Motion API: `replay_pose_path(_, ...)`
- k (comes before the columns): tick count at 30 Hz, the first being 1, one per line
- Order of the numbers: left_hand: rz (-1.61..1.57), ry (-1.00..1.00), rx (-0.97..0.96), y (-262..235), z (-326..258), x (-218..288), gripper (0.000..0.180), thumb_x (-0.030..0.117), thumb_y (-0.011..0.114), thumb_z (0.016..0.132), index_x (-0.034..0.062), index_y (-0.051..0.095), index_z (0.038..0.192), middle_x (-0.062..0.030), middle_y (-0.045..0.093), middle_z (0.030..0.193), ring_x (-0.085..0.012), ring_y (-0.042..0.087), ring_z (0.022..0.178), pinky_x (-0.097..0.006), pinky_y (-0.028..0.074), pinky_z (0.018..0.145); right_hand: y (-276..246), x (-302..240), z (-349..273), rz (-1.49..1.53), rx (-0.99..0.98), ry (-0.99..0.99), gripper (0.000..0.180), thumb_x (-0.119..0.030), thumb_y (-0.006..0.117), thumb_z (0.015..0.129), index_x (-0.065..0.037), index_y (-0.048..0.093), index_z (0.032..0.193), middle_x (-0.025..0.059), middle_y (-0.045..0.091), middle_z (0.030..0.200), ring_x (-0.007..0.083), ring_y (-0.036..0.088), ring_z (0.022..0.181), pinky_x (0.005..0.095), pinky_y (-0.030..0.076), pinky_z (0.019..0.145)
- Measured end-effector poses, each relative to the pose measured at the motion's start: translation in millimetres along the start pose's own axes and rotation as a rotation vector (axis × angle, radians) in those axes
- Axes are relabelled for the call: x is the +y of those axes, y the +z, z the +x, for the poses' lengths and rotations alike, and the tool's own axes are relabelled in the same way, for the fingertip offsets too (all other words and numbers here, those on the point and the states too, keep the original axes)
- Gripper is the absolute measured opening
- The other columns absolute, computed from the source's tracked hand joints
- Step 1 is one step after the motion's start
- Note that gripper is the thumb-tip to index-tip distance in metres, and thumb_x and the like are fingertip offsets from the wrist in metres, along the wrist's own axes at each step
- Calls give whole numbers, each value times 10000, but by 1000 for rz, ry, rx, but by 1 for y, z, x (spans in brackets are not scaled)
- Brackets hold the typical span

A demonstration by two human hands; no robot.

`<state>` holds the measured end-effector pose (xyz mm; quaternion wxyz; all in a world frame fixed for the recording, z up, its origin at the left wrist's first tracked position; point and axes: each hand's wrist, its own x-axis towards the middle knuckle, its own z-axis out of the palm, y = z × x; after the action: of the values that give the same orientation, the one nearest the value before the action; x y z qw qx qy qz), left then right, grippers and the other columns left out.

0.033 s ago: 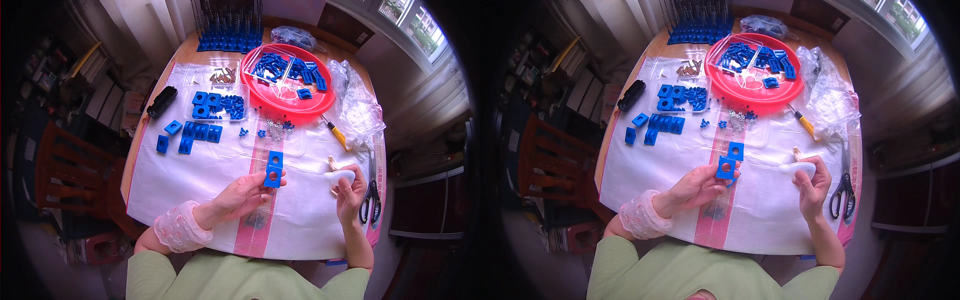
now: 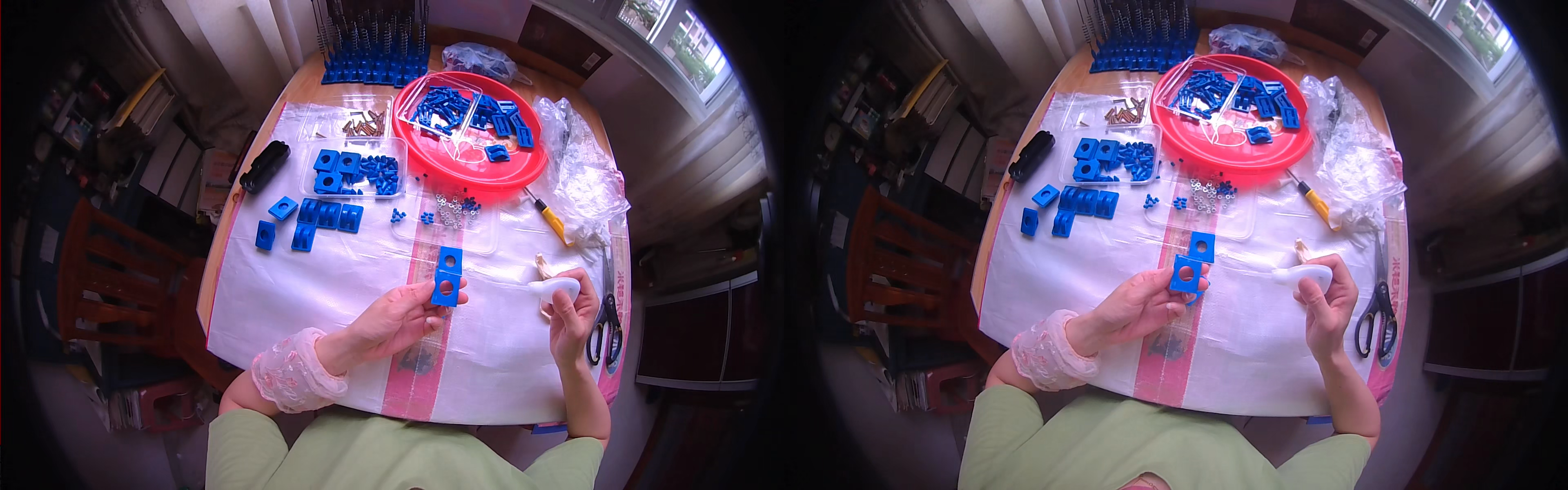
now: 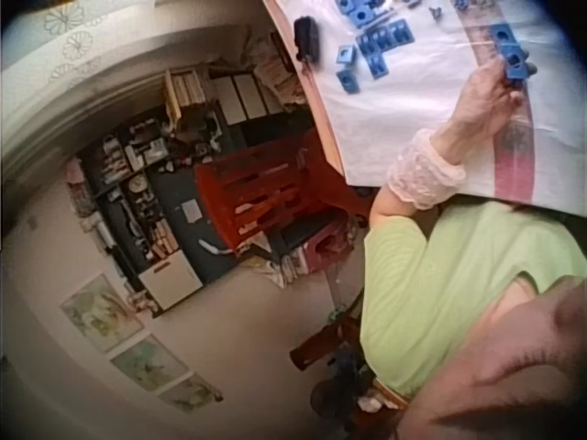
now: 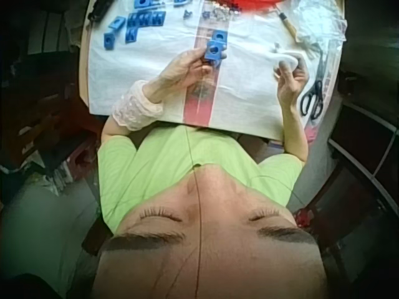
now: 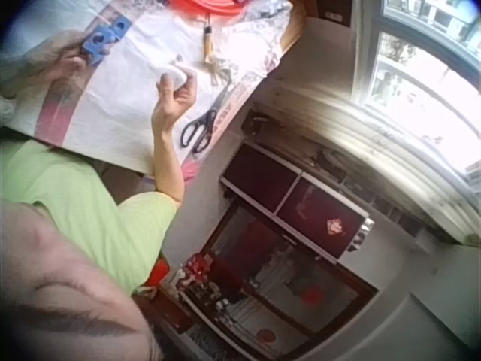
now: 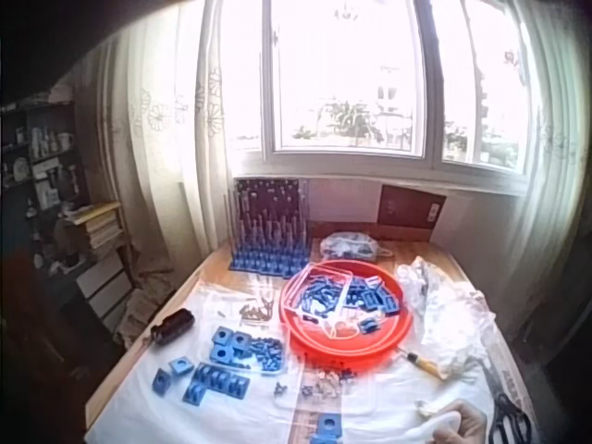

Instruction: Assemble small blue plastic components by gluing or fitting parts together at a workshop table.

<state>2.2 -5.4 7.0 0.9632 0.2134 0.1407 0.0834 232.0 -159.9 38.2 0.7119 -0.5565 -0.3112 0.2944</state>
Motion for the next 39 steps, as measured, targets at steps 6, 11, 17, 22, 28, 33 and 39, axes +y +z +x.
replay_pose_path(6, -10, -2, -3, 0, 1, 0, 473, 321, 469, 1055, 12, 457, 1413, -73, 600, 1271, -57, 528, 965, -199, 457, 787, -3, 1, 0, -10, -7, 0, 158, -131, 665, 883, -31, 566, 954, 0, 600, 737, 16, 468, 585, 163, 348, 525)
replay_pose_path(11, -21, -7, -1, -1, 1, 0, 470, 314, 461, 1058, 10, 453, 1416, -76, 598, 1272, -57, 529, 970, -199, 462, 787, 1, 0, 0, -17, 24, 3, 160, -138, 667, 880, -35, 567, 951, 1, 602, 740, 15, 486, 588, 161, 368, 523)
replay_pose_path(17, -15, -5, -9, -1, 1, 0, 470, 317, 462, 1058, 10, 455, 1413, -72, 600, 1269, -55, 530, 969, -197, 461, 787, 0, -1, 1, -23, 5, 5, 150, -139, 663, 882, -38, 565, 935, 4, 607, 743, 15, 495, 589, 159, 381, 524)
replay_pose_path(22, 2, -12, -4, -1, 1, 0, 474, 325, 468, 1055, 15, 457, 1413, -61, 605, 1262, -49, 531, 967, -194, 463, 787, -3, 0, 1, -23, 0, 0, 155, -137, 662, 884, -30, 572, 948, 11, 620, 755, 15, 520, 603, 154, 402, 534)
replay_pose_path(28, -1, -17, 3, 0, 0, 1, 472, 324, 469, 1055, 16, 460, 1412, -59, 607, 1259, -47, 532, 966, -192, 463, 785, -3, 1, 1, -25, 5, 9, 160, -137, 661, 888, -26, 578, 967, 14, 633, 783, 17, 553, 637, 152, 449, 560)
replay_pose_path(33, 16, -8, -1, 1, 0, 1, 474, 323, 473, 1053, 15, 459, 1414, -54, 608, 1259, -46, 531, 969, -190, 462, 791, -6, 2, 0, -27, -9, 15, 174, -153, 667, 898, -35, 573, 985, 13, 622, 820, 25, 578, 684, 160, 488, 578)
replay_pose_path(39, 34, -9, 1, 0, 0, 1, 475, 323, 466, 1056, 10, 454, 1412, -50, 602, 1259, -55, 530, 1002, -193, 450, 782, -9, 4, 0, -30, -21, 28, 188, -160, 673, 904, -39, 565, 998, 12, 610, 828, 31, 598, 710, 167, 518, 588)
